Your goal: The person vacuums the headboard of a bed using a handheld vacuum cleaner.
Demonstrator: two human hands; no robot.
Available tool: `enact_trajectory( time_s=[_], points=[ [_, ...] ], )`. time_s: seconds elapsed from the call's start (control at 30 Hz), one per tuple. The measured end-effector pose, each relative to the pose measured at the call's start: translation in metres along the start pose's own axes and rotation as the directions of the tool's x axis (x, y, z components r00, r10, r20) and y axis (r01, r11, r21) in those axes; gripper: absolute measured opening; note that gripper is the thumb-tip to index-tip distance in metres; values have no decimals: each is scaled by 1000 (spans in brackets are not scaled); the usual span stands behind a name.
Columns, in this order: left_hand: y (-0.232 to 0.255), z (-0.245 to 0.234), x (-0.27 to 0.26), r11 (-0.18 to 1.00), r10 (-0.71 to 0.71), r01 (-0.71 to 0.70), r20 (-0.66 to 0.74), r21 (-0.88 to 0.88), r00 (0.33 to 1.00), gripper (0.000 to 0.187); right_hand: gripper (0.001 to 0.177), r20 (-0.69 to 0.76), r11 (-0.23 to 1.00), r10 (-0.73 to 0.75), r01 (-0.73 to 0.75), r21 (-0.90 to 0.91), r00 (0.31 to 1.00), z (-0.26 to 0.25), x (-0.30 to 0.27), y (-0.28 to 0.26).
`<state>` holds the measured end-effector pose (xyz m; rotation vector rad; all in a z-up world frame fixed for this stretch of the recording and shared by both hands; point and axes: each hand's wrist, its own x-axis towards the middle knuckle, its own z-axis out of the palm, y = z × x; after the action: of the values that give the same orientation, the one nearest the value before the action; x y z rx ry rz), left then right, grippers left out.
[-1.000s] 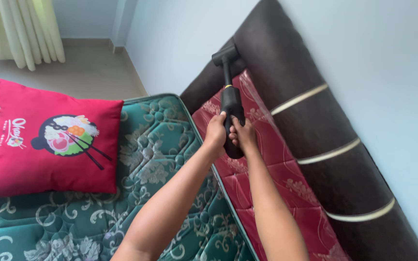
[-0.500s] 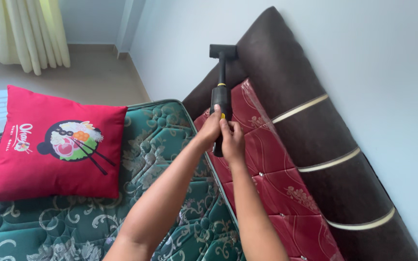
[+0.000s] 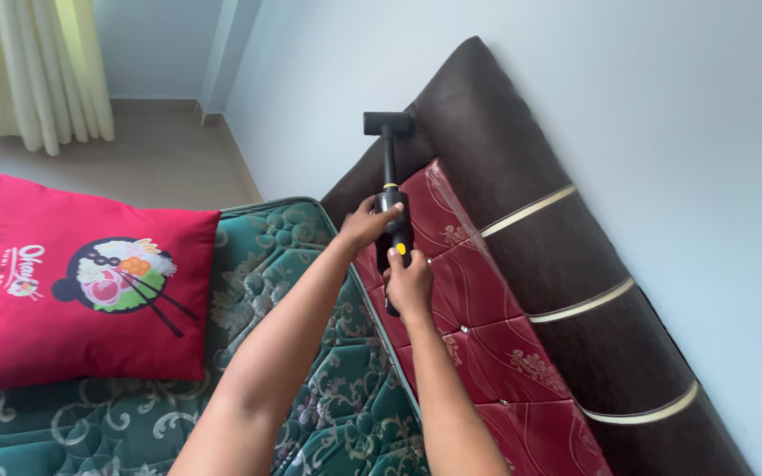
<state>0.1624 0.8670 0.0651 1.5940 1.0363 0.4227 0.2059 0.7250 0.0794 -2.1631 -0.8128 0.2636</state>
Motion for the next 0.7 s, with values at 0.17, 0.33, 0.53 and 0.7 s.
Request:
enact_trajectory(
  time_s=[0.17, 0.33, 0.53, 0.7],
  points=[
    [-13, 46, 21, 690, 70, 240, 392, -683, 917, 78, 34, 279, 918, 298, -354, 179, 913, -21, 9, -32],
    [-14, 84, 45, 512, 189, 274, 418, -814, 889, 73, 38, 234, 967, 255, -241, -87, 938, -30, 17, -38],
    [-5, 85, 33, 646, 141, 269, 458, -715, 878, 71, 35, 163, 963, 234, -206, -171, 958, -37, 5, -27],
    [-4, 87, -3, 755, 22, 323, 514, -571, 857, 77, 34, 173, 966, 258, -251, -57, 951, -51, -24, -6]
  ],
)
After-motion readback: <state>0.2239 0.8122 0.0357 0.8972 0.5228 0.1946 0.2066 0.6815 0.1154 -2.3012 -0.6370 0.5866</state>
